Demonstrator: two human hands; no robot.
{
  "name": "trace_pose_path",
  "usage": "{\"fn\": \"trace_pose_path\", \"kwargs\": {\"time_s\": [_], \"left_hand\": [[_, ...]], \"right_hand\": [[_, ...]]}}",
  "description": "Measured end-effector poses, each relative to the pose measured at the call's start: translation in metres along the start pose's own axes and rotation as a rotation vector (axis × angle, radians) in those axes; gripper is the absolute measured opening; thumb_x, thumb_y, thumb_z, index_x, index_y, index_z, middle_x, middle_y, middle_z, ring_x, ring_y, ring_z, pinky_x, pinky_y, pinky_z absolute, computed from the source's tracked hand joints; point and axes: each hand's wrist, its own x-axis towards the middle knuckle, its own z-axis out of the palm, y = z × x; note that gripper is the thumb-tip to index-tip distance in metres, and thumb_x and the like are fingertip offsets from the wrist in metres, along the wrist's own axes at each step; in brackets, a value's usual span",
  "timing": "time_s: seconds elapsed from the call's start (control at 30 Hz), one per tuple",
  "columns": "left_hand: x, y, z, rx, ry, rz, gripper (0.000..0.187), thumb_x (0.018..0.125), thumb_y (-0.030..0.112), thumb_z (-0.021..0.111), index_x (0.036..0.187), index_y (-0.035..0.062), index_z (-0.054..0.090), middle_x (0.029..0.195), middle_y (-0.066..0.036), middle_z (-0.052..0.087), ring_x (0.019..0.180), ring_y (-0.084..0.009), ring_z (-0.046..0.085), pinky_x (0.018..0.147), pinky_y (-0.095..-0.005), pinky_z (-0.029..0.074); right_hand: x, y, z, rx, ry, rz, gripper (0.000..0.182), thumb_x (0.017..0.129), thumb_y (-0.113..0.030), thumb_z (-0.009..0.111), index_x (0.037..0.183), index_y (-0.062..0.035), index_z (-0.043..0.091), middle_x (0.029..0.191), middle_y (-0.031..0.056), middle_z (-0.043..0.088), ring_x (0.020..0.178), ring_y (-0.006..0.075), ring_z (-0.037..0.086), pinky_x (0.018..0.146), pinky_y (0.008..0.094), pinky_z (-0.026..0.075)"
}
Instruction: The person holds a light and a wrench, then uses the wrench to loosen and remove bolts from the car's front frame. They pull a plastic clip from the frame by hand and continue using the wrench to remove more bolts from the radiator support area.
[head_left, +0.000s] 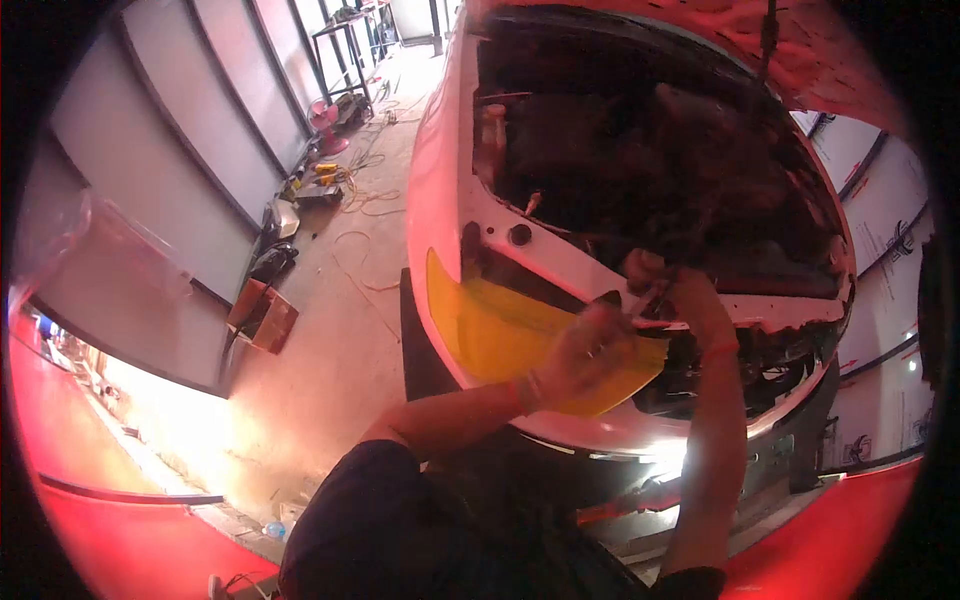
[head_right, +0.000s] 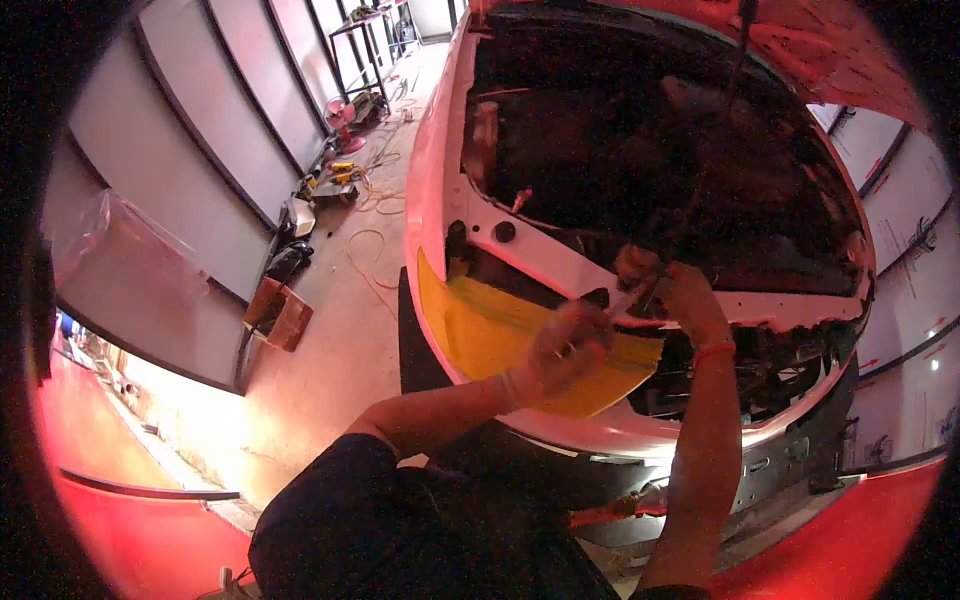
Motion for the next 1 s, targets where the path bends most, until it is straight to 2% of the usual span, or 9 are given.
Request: {"fn": "trace_pose_path", "kwargs": {"time_s": [0.13, 0.2, 0.4, 0.43, 0.5, 0.6, 0.67, 0.8, 1.0], "left_hand": [[0.025, -0.014, 0.011, 0.057, 0.0, 0.256, 0.027, 0.108, 0.03, 0.053, 0.101, 0.0049, 0.06, 0.085, -0.004, 0.063, 0.063, -0.0158, 0.055, 0.061, -0.0271, 0.043], [0.054, -0.007, 0.002, -0.227, 0.333, -0.456, 0.029, 0.106, 0.034, 0.056, 0.098, 0.0068, 0.062, 0.079, -0.003, 0.063, 0.068, -0.0179, 0.062, 0.062, -0.0346, 0.048], [0.083, -0.041, -0.029, -0.523, 0.462, -0.63, 0.031, 0.108, 0.037, 0.055, 0.108, 0.0077, 0.063, 0.086, -0.004, 0.066, 0.073, -0.017, 0.066, 0.069, -0.0321, 0.052], [0.066, -0.058, -0.027, -0.522, 0.458, -0.628, 0.031, 0.108, 0.037, 0.055, 0.108, 0.0077, 0.063, 0.086, -0.004, 0.066, 0.073, -0.017, 0.066, 0.069, -0.0321, 0.052], [0.014, -0.086, -0.018, 0.171, 0.324, -0.181, 0.027, 0.105, 0.033, 0.061, 0.114, 0.007, 0.064, 0.092, -0.004, 0.067, 0.079, -0.0183, 0.068, 0.075, -0.0315, 0.054], [-0.017, -0.02, 0.006, -0.305, 0.225, -0.443, 0.015, 0.099, 0.015, 0.068, 0.11, 0.0049, 0.062, 0.102, -0.012, 0.068, 0.096, -0.0223, 0.066, 0.076, -0.0351, 0.056], [-0.014, 0.003, 0.011, 0.1, -0.139, 0.02, 0.013, 0.102, 0.012, 0.065, 0.109, 0.0027, 0.059, 0.1, -0.011, 0.065, 0.096, -0.0222, 0.066, 0.079, -0.0359, 0.056], [0.022, -0.022, 0.009, -0.115, 0.08, -0.171, 0.021, 0.109, 0.024, 0.054, 0.106, 0.0033, 0.057, 0.1, -0.008, 0.066, 0.086, -0.0197, 0.066, 0.07, -0.0315, 0.055], [0.079, -0.034, -0.03, -0.429, 0.364, -0.522, 0.027, 0.11, 0.031, 0.051, 0.106, 0.0053, 0.057, 0.092, -0.008, 0.068, 0.076, -0.0196, 0.068, 0.068, -0.0316, 0.056]], "right_hand": [[-0.014, 0.002, 0.0, 0.401, -0.071, -0.203, 0.033, 0.094, -0.009, 0.061, 0.124, -0.0002, 0.073, 0.105, 0.0045, 0.074, 0.093, 0.0129, 0.067, 0.083, 0.03, 0.056], [-0.012, 0.004, 0.004, 0.457, -0.083, -0.17, 0.033, 0.094, -0.01, 0.063, 0.124, -0.0001, 0.073, 0.106, 0.0053, 0.074, 0.092, 0.0131, 0.067, 0.086, 0.0297, 0.055], [-0.013, -0.012, 0.007, 0.232, 0.013, -0.161, 0.025, 0.093, -0.016, 0.066, 0.111, -0.001, 0.076, 0.096, 0.0024, 0.076, 0.08, 0.0129, 0.069, 0.066, 0.0328, 0.054], [-0.018, -0.018, 0.007, 0.234, 0.017, -0.164, 0.025, 0.093, -0.016, 0.066, 0.111, -0.001, 0.076, 0.096, 0.0024, 0.076, 0.08, 0.0129, 0.069, 0.066, 0.0328, 0.054], [-0.034, -0.035, 0.012, 0.245, 0.06, -0.13, 0.02, 0.091, -0.014, 0.065, 0.104, -0.0022, 0.076, 0.088, 0.0002, 0.073, 0.073, 0.0122, 0.067, 0.062, 0.0329, 0.051], [-0.024, -0.028, 0.006, 0.05, -0.017, -0.238, 0.035, 0.091, -0.004, 0.059, 0.123, 0.0009, 0.073, 0.1, 0.0069, 0.076, 0.086, 0.0154, 0.07, 0.078, 0.0307, 0.056], [-0.007, 0.002, -0.001, 0.062, -0.02, -0.203, 0.03, 0.091, -0.005, 0.06, 0.116, 0.0018, 0.073, 0.098, 0.0067, 0.075, 0.084, 0.015, 0.069, 0.077, 0.0302, 0.056], [-0.01, 0.007, 0.0, 0.382, -0.008, -0.104, 0.017, 0.092, -0.009, 0.062, 0.1, 0.0025, 0.072, 0.092, 0.006, 0.073, 0.08, 0.0135, 0.067, 0.07, 0.0295, 0.055], [-0.04, -0.039, 0.019, 0.58, -0.06, -0.236, 0.028, 0.092, -0.014, 0.063, 0.113, -0.0003, 0.076, 0.093, 0.0057, 0.073, 0.079, 0.0133, 0.067, 0.067, 0.0304, 0.055]]}}
